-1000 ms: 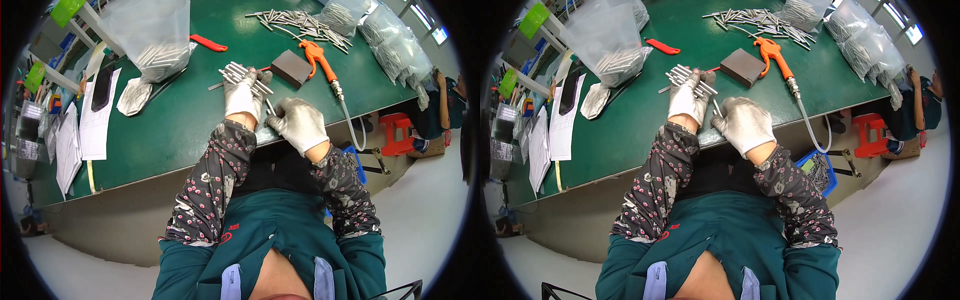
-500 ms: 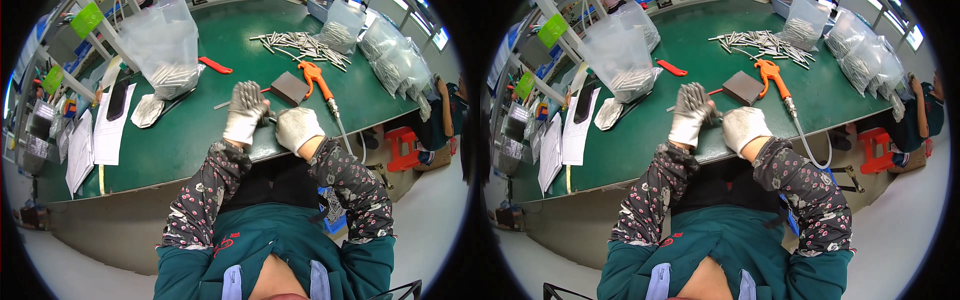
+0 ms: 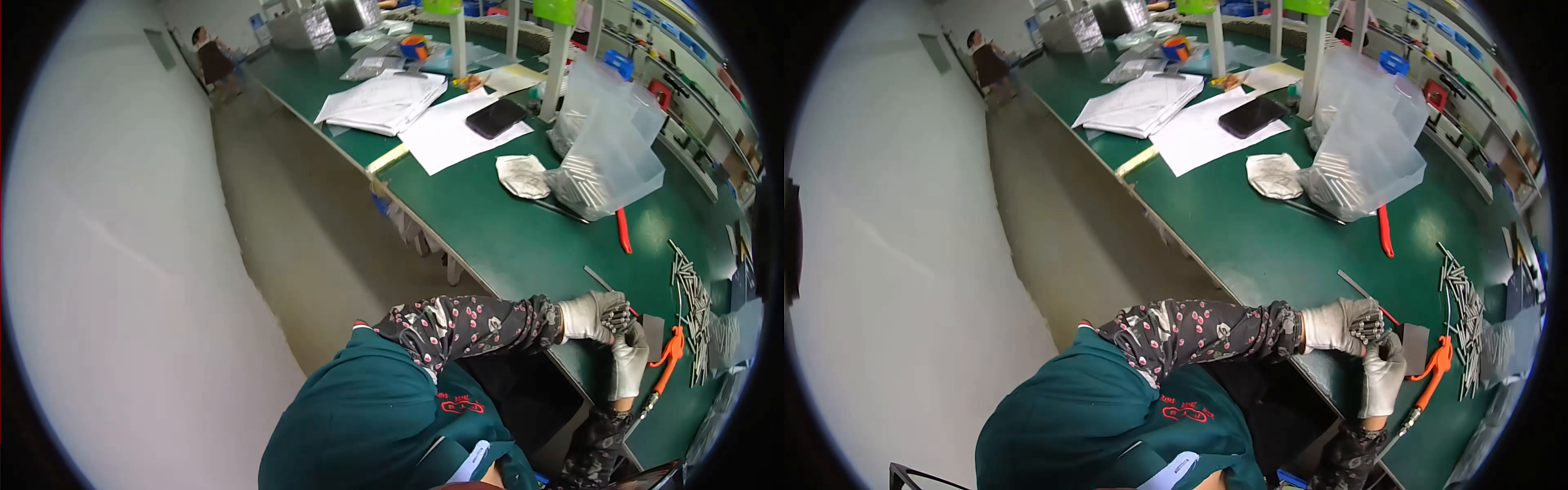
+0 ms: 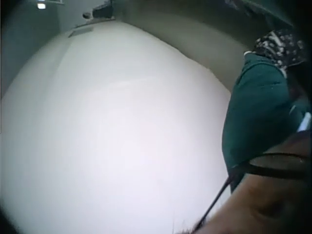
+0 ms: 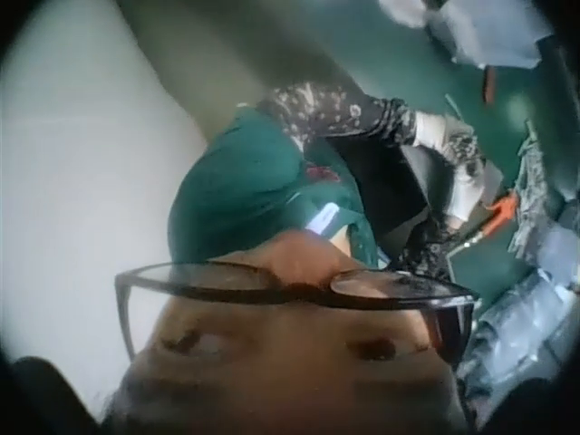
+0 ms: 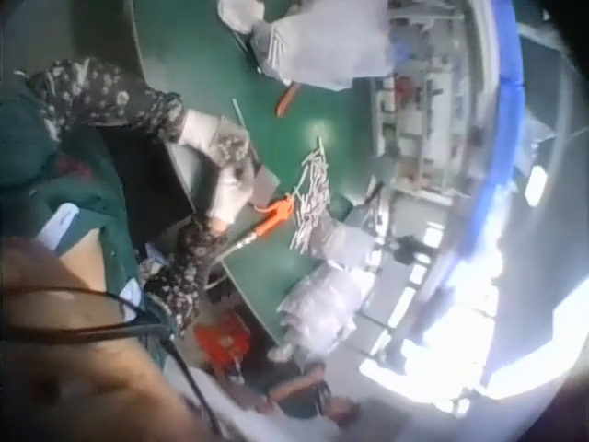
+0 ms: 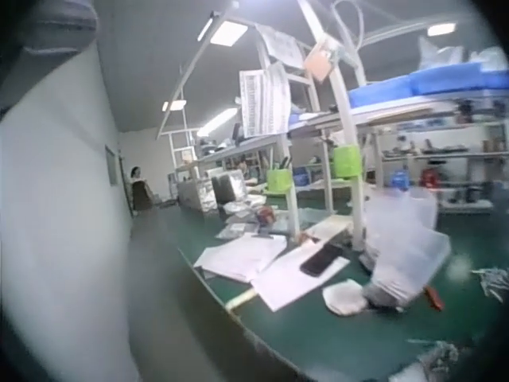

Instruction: Assembling small metal rods into a circular perforated component at a factory workstation.

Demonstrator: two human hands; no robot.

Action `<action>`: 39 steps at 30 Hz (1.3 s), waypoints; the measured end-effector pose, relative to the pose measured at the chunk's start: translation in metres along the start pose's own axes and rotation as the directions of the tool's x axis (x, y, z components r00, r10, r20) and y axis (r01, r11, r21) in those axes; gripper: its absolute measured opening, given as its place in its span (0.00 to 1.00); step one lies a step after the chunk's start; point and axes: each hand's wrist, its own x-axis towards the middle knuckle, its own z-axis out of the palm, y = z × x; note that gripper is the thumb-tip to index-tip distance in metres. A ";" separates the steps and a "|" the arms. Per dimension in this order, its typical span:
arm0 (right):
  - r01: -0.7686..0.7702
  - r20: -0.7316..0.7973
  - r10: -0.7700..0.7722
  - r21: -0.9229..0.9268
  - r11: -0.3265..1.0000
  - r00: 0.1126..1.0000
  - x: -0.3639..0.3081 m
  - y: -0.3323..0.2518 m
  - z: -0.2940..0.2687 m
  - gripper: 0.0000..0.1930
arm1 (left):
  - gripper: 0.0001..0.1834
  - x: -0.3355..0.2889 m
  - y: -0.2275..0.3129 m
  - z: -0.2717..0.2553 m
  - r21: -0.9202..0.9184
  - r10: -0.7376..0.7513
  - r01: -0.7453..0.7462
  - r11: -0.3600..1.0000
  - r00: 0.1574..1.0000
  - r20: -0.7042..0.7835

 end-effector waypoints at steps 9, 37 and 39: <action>-0.020 0.132 0.009 0.087 0.996 0.991 -0.003 -0.004 -0.009 0.05 | 0.28 0.000 0.006 -0.002 0.446 0.098 -0.070 0.892 0.994 -0.041; -0.035 -0.054 0.037 0.039 0.999 0.998 -0.016 -0.024 0.003 0.17 | 0.25 -0.005 0.014 0.016 0.671 0.130 -0.053 0.739 0.989 -0.065; -0.030 -0.048 0.033 0.068 0.997 0.998 -0.016 -0.026 0.003 0.17 | 0.26 -0.004 0.013 0.015 0.683 0.120 -0.050 0.729 0.991 -0.055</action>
